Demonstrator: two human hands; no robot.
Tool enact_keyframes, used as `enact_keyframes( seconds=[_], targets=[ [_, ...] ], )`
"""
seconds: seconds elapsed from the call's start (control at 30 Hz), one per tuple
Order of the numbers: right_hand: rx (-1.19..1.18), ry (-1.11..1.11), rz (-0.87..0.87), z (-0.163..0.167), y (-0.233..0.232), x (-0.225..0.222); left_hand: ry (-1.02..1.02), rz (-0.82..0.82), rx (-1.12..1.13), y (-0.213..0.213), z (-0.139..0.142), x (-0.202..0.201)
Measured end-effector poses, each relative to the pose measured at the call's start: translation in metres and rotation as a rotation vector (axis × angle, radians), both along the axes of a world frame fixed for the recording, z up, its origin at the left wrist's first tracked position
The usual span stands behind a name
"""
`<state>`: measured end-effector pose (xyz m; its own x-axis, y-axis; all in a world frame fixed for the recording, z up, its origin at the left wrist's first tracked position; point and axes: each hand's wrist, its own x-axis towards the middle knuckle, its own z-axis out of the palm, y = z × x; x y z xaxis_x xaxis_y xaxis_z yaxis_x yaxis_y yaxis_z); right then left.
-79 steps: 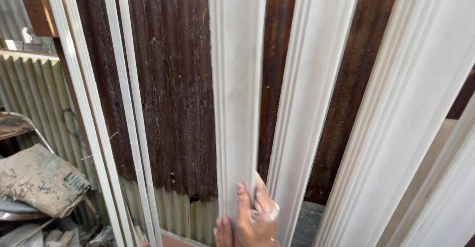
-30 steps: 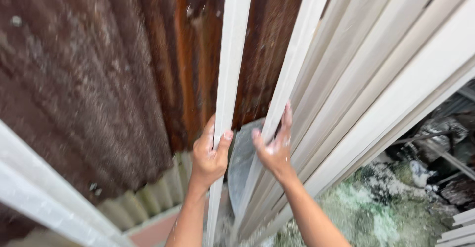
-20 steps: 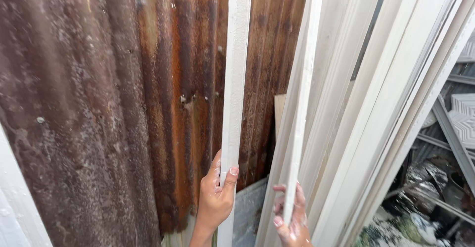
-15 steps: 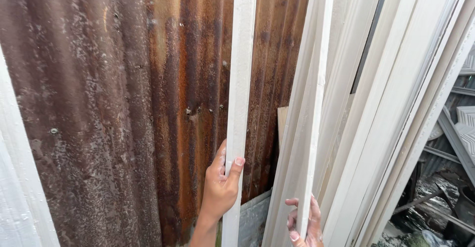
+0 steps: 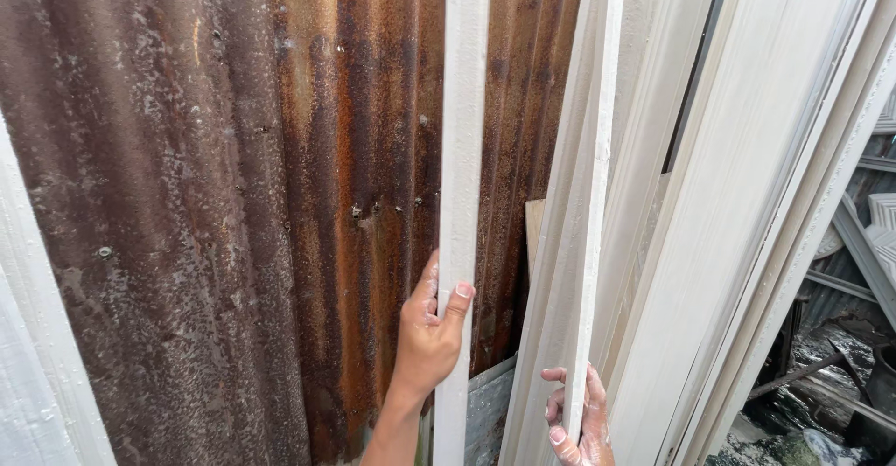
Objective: The person scrapes dried plaster residue off decorative molding pieces resting on a work rack, first using a small scraping tool and then a green brush to sweep the grooves clean. They then lift the cleaned moldings and carry them to lean against a wall with other finished pieces.
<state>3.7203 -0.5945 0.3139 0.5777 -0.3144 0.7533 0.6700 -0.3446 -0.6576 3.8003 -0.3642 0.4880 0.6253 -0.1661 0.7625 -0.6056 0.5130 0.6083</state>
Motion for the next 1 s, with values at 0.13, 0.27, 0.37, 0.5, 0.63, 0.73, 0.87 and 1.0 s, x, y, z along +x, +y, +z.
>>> enact_keyframes(
  seconds=[0.13,0.27,0.37,0.5,0.63,0.73,0.87,1.0],
  targets=[
    [0.032,-0.002,0.05,0.002,0.009,0.001,-0.048,-0.024,-0.003,-0.003,-0.01,-0.012],
    [-0.034,-0.009,0.045,0.006,0.014,0.0,0.028,-0.004,0.061,-0.001,-0.02,-0.023],
    [-0.052,0.008,0.028,0.008,0.018,0.0,0.038,0.006,0.069,0.001,-0.028,-0.027],
    [-0.004,0.057,0.021,0.009,0.026,0.003,0.061,0.034,0.057,0.002,-0.04,-0.029],
    [-0.019,0.067,0.031,0.011,0.029,0.007,0.107,-0.031,0.066,0.0,-0.053,-0.028],
    [0.003,0.108,0.038,0.012,0.031,0.008,0.092,-0.098,0.063,0.0,-0.059,-0.025],
    [-0.016,0.099,0.067,0.014,0.037,0.008,0.172,-0.251,0.053,0.002,-0.064,-0.018],
    [-0.025,0.119,0.038,0.022,0.048,0.008,0.169,-0.313,0.047,0.002,-0.066,-0.006]
  ],
)
